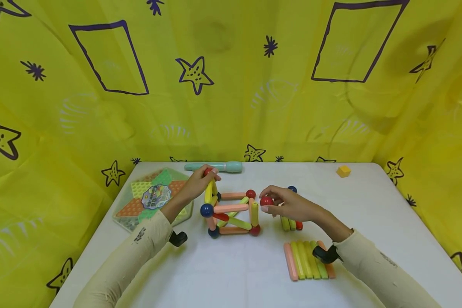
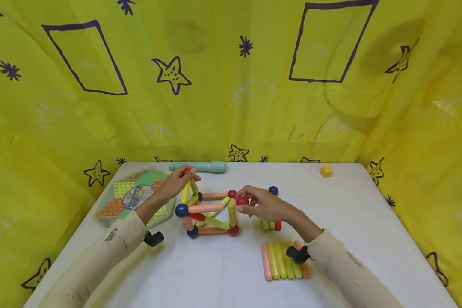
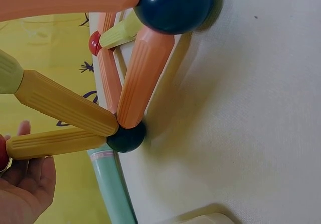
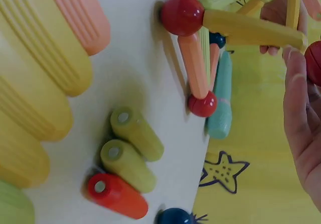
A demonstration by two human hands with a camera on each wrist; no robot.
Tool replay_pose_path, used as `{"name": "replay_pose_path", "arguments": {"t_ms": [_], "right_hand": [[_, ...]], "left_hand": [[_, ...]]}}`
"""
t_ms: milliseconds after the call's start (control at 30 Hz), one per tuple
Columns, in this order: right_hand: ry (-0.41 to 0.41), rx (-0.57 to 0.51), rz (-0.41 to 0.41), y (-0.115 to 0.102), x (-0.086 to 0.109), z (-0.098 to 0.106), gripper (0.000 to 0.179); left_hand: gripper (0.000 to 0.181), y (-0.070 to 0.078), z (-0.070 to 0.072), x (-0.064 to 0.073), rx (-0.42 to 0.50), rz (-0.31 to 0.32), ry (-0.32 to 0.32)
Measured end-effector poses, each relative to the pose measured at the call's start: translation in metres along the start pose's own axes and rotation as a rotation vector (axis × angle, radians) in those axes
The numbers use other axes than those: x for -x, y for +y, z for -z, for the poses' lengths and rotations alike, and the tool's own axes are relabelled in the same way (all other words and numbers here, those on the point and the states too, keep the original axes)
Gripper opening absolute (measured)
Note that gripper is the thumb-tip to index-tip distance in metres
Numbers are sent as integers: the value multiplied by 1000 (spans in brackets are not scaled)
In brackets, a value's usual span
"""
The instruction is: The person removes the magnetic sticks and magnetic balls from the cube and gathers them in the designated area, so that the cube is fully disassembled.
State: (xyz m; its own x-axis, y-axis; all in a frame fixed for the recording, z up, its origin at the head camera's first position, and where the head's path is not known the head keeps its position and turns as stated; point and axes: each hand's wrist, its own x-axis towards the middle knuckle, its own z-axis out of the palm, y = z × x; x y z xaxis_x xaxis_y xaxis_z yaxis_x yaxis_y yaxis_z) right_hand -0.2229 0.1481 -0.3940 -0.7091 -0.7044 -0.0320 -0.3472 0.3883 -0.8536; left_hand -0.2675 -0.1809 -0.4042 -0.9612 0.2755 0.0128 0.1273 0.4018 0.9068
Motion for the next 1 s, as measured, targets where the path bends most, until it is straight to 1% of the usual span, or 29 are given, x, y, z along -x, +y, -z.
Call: {"name": "replay_pose_path", "arguments": {"t_ms": [100, 200, 300, 400, 467, 600, 733, 800, 900, 967, 1000], "right_hand": [[56, -59, 10, 10, 6, 11, 33], [134, -148, -7, 24, 14, 28, 35], [228, -202, -54, 40, 23, 48, 40], [298, -203, -117, 57, 31, 65, 44], [321, -174, -163, 69, 35, 74, 45], [338, -95, -236, 89, 40, 84, 47], [358, 83, -248, 107, 38, 88, 47], [365, 154, -234, 113, 36, 88, 46], [365, 196, -229, 120, 32, 88, 43], [359, 217, -248, 122, 30, 87, 41], [355, 228, -274, 123, 28, 87, 40]], "left_hand": [[43, 1, -1, 0, -5, 5, 0], [43, 1, -1, 0, -6, 2, -2], [44, 1, -1, 0, 0, -3, -6], [43, 1, -1, -1, 8, -1, -10], [43, 1, -1, 0, 9, 4, -11], [42, 2, 0, 0, 7, 15, -14], [40, 6, 1, 1, -1, 28, -24], [39, 8, 2, 1, -8, 31, -28], [39, 9, 2, 1, -7, 26, -30], [40, 8, 1, 1, -2, 22, -26], [41, 7, 0, 1, -2, 18, -23]]}}
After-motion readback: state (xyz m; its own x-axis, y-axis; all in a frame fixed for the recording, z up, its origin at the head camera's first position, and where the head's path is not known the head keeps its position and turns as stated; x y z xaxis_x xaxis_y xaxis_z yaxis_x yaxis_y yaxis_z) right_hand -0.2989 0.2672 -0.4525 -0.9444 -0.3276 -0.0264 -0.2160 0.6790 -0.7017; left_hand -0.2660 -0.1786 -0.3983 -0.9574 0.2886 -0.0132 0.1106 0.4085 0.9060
